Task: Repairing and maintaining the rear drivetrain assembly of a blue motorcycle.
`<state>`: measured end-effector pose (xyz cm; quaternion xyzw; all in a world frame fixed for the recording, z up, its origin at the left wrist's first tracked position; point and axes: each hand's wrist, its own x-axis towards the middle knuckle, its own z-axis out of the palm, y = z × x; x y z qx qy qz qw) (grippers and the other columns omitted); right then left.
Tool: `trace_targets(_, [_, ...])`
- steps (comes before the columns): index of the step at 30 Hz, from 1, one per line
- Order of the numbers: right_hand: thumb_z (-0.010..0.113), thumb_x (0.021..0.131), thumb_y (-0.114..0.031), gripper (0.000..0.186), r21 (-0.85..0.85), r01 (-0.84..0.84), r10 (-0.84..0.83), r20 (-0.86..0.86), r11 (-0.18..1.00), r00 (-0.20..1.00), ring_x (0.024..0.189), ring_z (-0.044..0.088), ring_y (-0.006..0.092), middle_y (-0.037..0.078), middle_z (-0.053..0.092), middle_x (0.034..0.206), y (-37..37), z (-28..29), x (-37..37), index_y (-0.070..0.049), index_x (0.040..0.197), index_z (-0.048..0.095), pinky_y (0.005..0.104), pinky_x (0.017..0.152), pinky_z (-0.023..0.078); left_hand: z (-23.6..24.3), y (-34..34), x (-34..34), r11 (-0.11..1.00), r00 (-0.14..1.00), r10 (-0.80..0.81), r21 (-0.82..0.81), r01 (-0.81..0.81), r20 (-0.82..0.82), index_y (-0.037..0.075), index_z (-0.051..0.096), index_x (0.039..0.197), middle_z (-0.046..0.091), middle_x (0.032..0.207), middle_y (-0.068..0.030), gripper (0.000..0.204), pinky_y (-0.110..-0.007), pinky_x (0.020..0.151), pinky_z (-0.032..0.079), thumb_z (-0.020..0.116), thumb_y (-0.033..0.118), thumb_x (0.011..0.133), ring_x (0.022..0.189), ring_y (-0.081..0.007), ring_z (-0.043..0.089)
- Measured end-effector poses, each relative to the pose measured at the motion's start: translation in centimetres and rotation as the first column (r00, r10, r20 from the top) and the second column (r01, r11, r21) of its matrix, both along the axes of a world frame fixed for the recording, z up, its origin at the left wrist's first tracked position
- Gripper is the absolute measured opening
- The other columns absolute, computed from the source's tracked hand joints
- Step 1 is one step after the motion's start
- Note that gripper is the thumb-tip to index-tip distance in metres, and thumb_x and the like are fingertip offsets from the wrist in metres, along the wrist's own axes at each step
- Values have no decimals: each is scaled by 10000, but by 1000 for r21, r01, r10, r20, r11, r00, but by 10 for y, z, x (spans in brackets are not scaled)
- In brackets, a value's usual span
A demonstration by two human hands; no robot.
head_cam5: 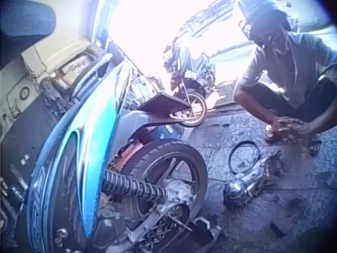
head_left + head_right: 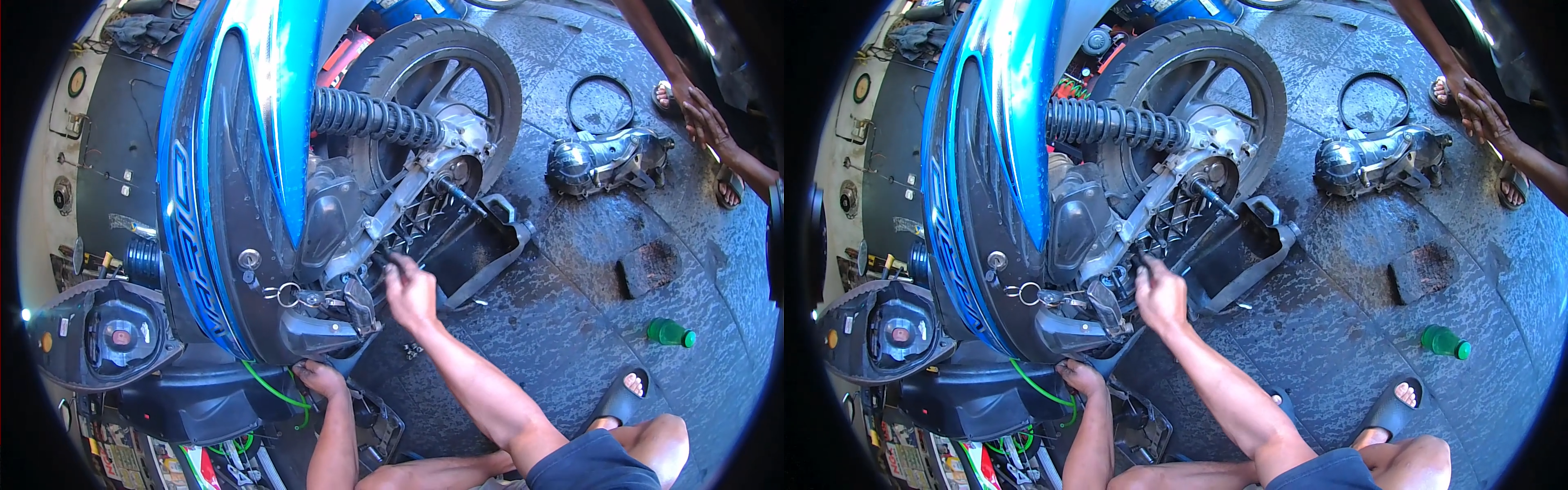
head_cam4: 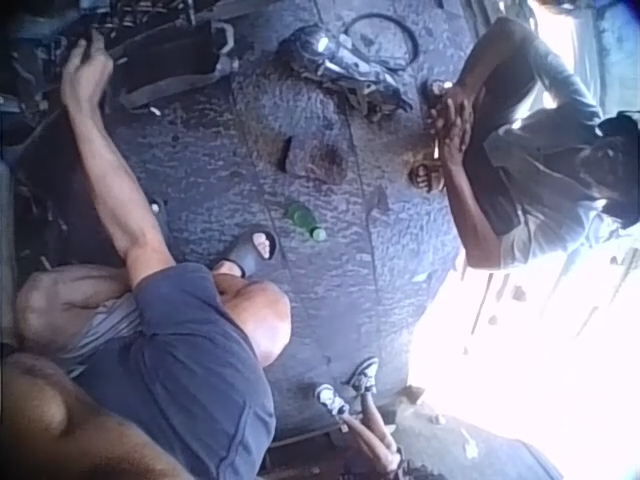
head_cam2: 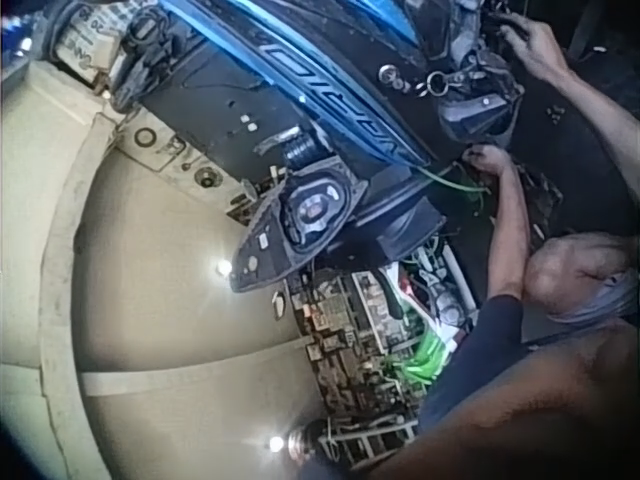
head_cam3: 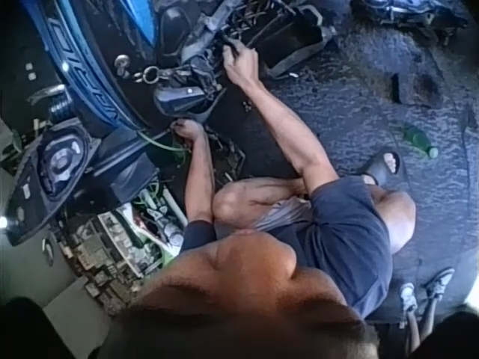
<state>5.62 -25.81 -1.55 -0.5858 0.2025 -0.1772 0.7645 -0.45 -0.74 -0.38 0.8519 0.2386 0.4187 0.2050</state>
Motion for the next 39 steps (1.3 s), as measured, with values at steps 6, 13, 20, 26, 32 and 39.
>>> trace_targets(6, [513, 935, -99, 273, 172, -104, 111, -31, 980, 993, 738, 647, 131, 120, 683, 839, -5, 4, 14, 53, 1140, 612, 265, 678, 520, 3, -10, -1, 999, 999, -35, -9, 35, 24, -138, 480, 978, 548, 1002, -326, 326, -459, 852, 392, 368, 143, 858, 901, -435, 525])
trace_targets(13, [492, 961, -81, 328, 783, -157, -17, 209, 602, 978, 716, 640, 140, 121, 667, 895, -3, -20, 5, 85, 1244, 508, 258, 663, 545, 1, -7, -1, 999, 999, -39, 9, 39, 16, -135, 484, 974, 548, 990, -327, 323, -474, 852, 385, 371, 146, 861, 907, -445, 521])
trace_targets(20, [573, 874, -125, 276, 22, -41, 40, 58, 999, 997, 675, 676, 225, 164, 675, 766, -20, -4, 8, -3, 1113, 639, 325, 657, 524, 4, -7, -2, 999, 999, -26, -35, 27, 29, -137, 528, 1010, 555, 1062, -339, 382, -462, 923, 353, 394, 193, 871, 978, -447, 510])
trace_targets(26, [540, 865, -165, 300, -248, -116, 91, -110, 962, 990, 733, 679, 357, 246, 671, 821, -24, 18, 13, 1, 1099, 629, 427, 704, 543, 4, -10, -3, 998, 999, -28, -58, 26, -35, -127, 492, 998, 546, 1009, -340, 361, -489, 849, 381, 368, 182, 858, 926, -451, 522])
trace_targets(32, [493, 933, -110, 273, 660, -167, 184, 45, 733, 982, 629, 647, 150, 104, 665, 791, -24, -19, 11, 53, 1132, 585, 277, 557, 539, 4, -8, 1, 998, 1000, -10, -70, 8, -28, -138, 493, 1016, 546, 1041, -341, 371, -481, 856, 384, 378, 175, 854, 934, -451, 522])
trace_targets(39, [526, 946, -122, 333, 678, -166, 45, 193, 716, 980, 756, 661, 169, 120, 669, 891, -46, -57, -1, 47, 1233, 527, 296, 698, 555, 6, -14, -2, 998, 999, -39, -51, 40, 11, -149, 491, 1062, 542, 1076, -353, 409, -473, 882, 381, 381, 184, 853, 967, -459, 520])
